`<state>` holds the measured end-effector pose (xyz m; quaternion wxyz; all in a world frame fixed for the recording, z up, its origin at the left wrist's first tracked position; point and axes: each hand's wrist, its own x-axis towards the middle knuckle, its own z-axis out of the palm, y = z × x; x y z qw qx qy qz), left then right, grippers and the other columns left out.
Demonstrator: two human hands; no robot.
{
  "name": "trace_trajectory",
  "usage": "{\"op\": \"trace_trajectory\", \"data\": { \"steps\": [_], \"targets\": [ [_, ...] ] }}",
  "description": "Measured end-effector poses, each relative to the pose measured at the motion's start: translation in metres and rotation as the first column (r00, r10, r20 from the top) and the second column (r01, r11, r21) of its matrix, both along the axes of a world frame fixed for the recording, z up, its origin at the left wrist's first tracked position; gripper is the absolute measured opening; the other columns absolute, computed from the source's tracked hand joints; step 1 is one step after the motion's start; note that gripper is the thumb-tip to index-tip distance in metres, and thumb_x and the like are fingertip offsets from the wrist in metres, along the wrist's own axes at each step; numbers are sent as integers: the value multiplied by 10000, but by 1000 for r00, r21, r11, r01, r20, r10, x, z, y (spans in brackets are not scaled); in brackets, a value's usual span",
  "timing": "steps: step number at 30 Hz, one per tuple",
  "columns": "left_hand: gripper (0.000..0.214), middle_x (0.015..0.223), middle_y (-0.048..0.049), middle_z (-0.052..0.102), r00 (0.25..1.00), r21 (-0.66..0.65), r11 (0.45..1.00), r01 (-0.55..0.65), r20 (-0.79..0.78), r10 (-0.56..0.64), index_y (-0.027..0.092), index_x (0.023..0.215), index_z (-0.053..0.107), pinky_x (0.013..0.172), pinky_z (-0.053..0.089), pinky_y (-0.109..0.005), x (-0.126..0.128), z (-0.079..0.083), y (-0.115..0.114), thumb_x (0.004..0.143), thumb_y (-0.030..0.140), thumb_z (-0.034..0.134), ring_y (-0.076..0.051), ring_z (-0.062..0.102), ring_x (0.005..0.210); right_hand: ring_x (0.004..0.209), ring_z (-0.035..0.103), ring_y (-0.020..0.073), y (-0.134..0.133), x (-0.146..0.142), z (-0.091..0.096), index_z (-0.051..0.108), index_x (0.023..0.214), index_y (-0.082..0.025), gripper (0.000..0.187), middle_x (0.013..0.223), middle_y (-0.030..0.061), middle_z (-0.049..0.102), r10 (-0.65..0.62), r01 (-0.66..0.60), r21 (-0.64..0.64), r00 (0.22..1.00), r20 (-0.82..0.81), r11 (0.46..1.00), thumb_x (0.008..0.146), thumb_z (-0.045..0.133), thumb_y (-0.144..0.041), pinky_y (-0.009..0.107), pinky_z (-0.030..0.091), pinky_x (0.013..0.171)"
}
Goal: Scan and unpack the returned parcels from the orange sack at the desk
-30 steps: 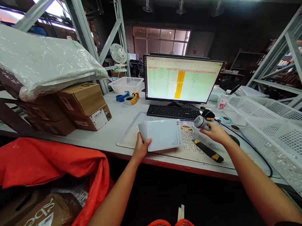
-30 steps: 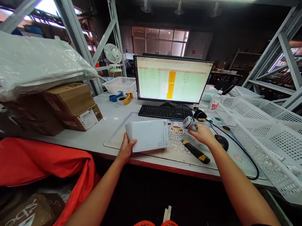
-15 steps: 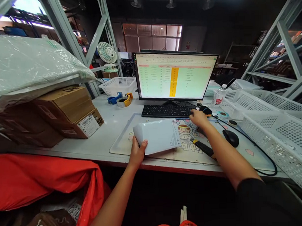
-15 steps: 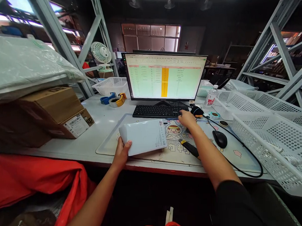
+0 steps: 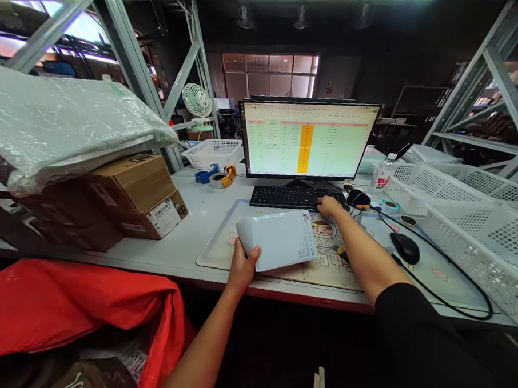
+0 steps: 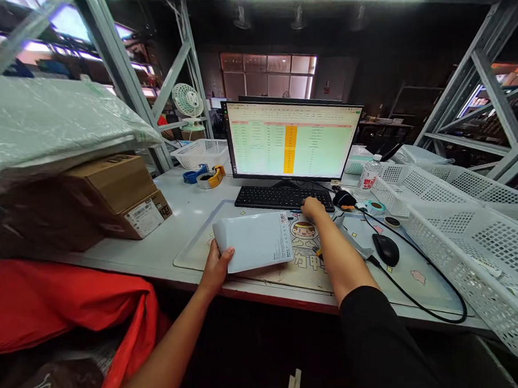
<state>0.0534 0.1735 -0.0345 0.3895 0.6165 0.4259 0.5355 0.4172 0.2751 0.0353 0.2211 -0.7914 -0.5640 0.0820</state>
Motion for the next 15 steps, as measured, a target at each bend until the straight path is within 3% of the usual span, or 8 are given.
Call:
{"op": "trace_trajectory", "data": {
  "steps": [4,7,12,15],
  "targets": [
    [610,1121,-85,657,998,-9,1000,24,58,-24,199,1294,500,901,500,-388,0,-1,1,846,582,654,-293,635,1064,1073,750,248,-11,-11,8,687,1428,-161,445,1189,149,791,98,-88,160,993,-59,983,1033,554,-318,364,575,977],
    [629,1153,-86,660,992,-10,999,54,111,-52,202,1305,506,909,502,-378,0,-1,3,833,589,658,-283,637,1068,841,747,185,-26,-17,4,716,1355,-189,405,972,73,805,191,-169,203,977,-92,964,1047,554,-396,310,596,854],
    [605,1101,-75,667,987,3,998,64,148,-64,197,1208,540,865,509,-356,0,-3,7,789,608,683,-268,642,1016,1173,696,262,-41,-2,-13,741,1177,-173,261,1188,133,774,76,-61,186,995,-71,981,936,643,-194,353,517,1035],
    [612,1110,-80,670,985,7,999,49,163,-50,193,1205,537,859,507,-354,0,-5,8,784,608,696,-266,638,1012,1198,682,289,-38,6,-21,696,1197,-162,283,1224,162,750,-25,34,129,997,-74,991,920,640,-140,393,507,1043]
  ]
}}
